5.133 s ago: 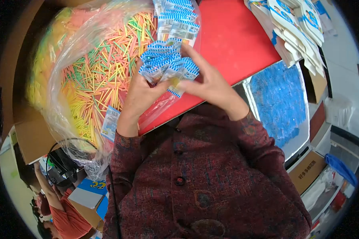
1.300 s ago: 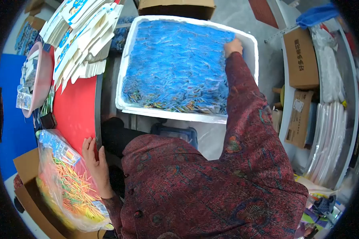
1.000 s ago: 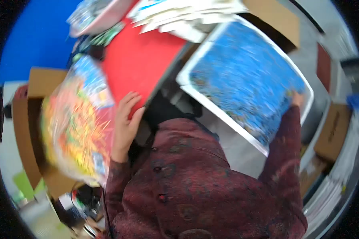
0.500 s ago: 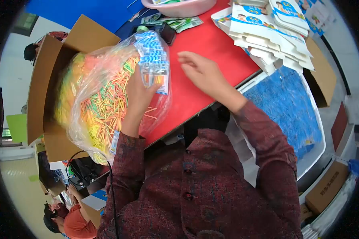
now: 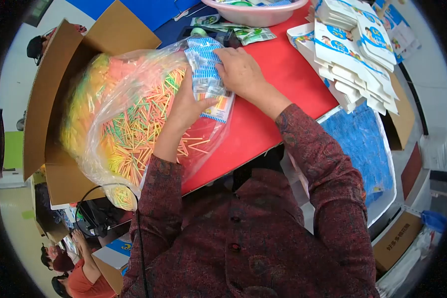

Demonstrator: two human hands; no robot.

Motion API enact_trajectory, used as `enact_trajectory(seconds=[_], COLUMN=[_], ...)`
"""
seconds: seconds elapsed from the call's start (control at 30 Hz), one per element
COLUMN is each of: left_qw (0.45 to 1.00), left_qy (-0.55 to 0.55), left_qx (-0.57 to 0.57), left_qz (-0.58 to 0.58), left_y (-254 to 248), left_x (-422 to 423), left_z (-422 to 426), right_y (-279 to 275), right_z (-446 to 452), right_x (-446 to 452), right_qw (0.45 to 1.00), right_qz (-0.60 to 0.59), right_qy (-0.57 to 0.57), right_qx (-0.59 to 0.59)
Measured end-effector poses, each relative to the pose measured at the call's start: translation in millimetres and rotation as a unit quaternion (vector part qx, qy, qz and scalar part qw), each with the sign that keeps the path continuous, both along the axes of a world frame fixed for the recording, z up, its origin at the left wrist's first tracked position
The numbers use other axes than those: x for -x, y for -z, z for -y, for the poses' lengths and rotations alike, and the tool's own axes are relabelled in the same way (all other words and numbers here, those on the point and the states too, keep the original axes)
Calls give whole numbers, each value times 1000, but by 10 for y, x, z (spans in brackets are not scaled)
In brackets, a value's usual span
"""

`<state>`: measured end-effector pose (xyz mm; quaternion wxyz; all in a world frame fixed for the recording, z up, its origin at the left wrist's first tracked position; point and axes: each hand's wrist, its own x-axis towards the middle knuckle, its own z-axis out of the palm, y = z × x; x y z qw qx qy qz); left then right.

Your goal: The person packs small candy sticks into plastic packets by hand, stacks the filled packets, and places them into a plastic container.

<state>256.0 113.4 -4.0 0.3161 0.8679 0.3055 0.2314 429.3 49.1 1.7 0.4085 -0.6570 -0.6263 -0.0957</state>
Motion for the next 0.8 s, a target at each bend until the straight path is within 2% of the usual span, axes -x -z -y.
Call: enact_trajectory(seconds=[0.03,0.13,0.27,0.3,0.4,0.57,0.7,0.77,0.8], left_qw=[1000,1000,1000,999,998,996,995,994,983], left_qy=[3,-1,-8,-10,-8,11,28,34,46], left_qx=[-6,-3,13,14,26,29,32,44,119], left_qz=[3,8,21,32,57,78,91,95,135], left_y=[2,-2,1,2,16,-2,-111,-107,-79], left_x=[8,26,33,30,38,52,88,125,152], left_z=[0,27,60,68,68,69,113,163,195], right_y=[-7,-78,-101,-107,-126,-150,-271,-266,-248], right_z=[-13,-29,-39,-26,42,150,235,282,327], right_x=[-12,-17,-20,-14,41,76,138,203,239], right_qw=[1000,994,993,992,999,997,990,980,961], right_qz=[3,10,-5,-4,53,21,91,-91,-182], right_qy=[-1,23,10,10,-8,-41,-98,-141,-159], right_qx=[2,107,122,123,12,68,48,104,132])
